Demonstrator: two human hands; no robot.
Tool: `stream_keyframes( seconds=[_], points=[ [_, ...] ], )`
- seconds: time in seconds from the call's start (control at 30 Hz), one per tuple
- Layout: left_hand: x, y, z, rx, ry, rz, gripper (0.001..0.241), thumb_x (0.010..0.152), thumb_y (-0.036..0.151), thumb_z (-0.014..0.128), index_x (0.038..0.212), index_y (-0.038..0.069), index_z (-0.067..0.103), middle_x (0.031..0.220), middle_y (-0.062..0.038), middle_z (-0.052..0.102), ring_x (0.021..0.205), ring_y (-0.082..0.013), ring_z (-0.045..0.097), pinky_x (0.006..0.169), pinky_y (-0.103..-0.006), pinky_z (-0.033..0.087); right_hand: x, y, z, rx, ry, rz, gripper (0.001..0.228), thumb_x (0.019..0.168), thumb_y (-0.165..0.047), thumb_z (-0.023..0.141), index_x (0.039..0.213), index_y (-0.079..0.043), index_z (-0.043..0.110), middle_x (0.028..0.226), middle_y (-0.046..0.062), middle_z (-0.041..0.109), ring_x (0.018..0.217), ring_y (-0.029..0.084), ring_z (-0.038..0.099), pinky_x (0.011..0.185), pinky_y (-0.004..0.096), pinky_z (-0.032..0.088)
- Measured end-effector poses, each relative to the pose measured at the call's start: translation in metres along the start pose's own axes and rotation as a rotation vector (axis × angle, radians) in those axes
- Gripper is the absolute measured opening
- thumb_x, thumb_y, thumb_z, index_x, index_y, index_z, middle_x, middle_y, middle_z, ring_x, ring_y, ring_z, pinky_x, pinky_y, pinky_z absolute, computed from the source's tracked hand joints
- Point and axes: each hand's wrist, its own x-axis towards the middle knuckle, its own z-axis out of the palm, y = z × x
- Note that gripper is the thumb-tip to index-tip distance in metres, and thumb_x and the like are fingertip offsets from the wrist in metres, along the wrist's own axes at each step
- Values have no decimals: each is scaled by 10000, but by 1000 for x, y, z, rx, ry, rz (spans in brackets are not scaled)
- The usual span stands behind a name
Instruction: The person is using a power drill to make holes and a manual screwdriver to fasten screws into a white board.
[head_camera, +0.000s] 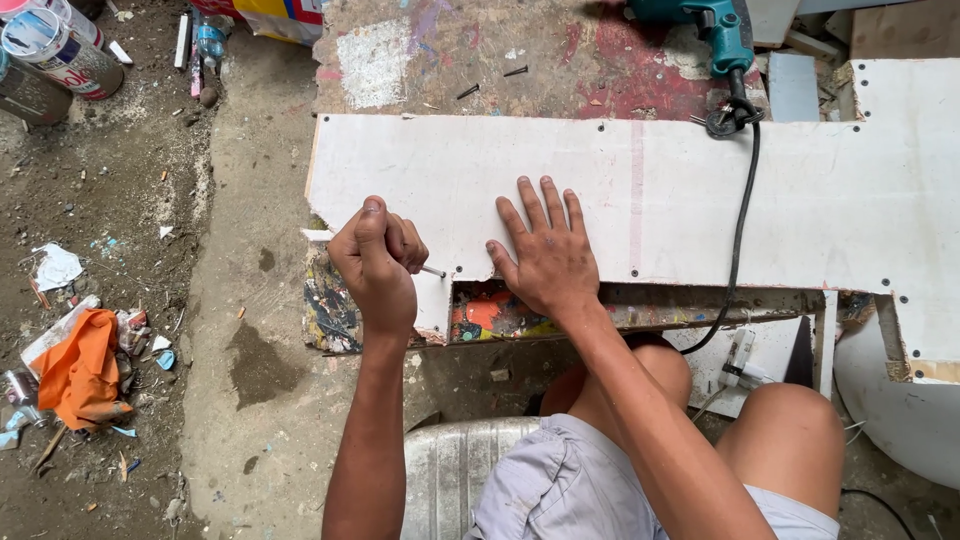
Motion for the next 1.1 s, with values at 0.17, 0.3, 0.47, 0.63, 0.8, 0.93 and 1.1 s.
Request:
stream_keyframes(
  seconds=[0.17,0.3,0.47,0.63,0.8,0.93,1.1],
  points=[
    [1,5,6,40,-36,2,534,1123,233,353,595,167,409,418,9,291,381,-102,331,404,-239,319,1,0,0,4,0,5,594,1025,-573,322,1475,-240,522,1579,140,452,1494,370,358,1221,574,203],
    [11,5,10,126,-129,-116,561,1109,354,370,578,182,427,448,-6,360,442,-115,344,497,-252,348,0,0,0,17,-5,4,596,1028,-578,317,1476,-239,517,1578,142,448,1498,370,350,1223,573,194],
    [1,29,35,271,160,-260,504,1103,473,339,731,166,485,619,-14,497,628,-150,495,677,-294,452,0,0,0,11,-8,4,587,1034,-581,311,1472,-246,513,1580,136,445,1501,361,347,1226,565,189],
    [14,-2,27,-6,-61,-186,555,1088,371,367,570,173,356,457,1,256,411,-108,236,416,-237,241,2,0,-3,5,-4,-1,589,1035,-585,307,1467,-245,518,1570,145,456,1492,370,363,1216,573,206],
    [27,-10,-22,-222,-215,-364,529,1055,321,392,553,169,322,465,-36,268,437,-146,272,448,-275,237,1,2,-9,-13,-24,-5,601,1037,-588,303,1474,-235,514,1579,155,439,1494,377,358,1216,572,211],
    [4,49,15,242,194,-231,514,1111,402,410,674,147,496,555,-52,525,557,-127,463,544,-247,379,0,-1,-5,-49,-35,-2,607,1041,-595,286,1483,-252,521,1587,139,453,1496,360,373,1223,564,214],
    [8,19,21,87,119,-194,583,1103,330,409,538,192,372,446,4,316,436,-97,264,461,-238,249,1,-3,-10,-47,-61,13,622,1033,-602,278,1483,-244,517,1592,145,440,1493,368,369,1219,572,220]
  ],
)
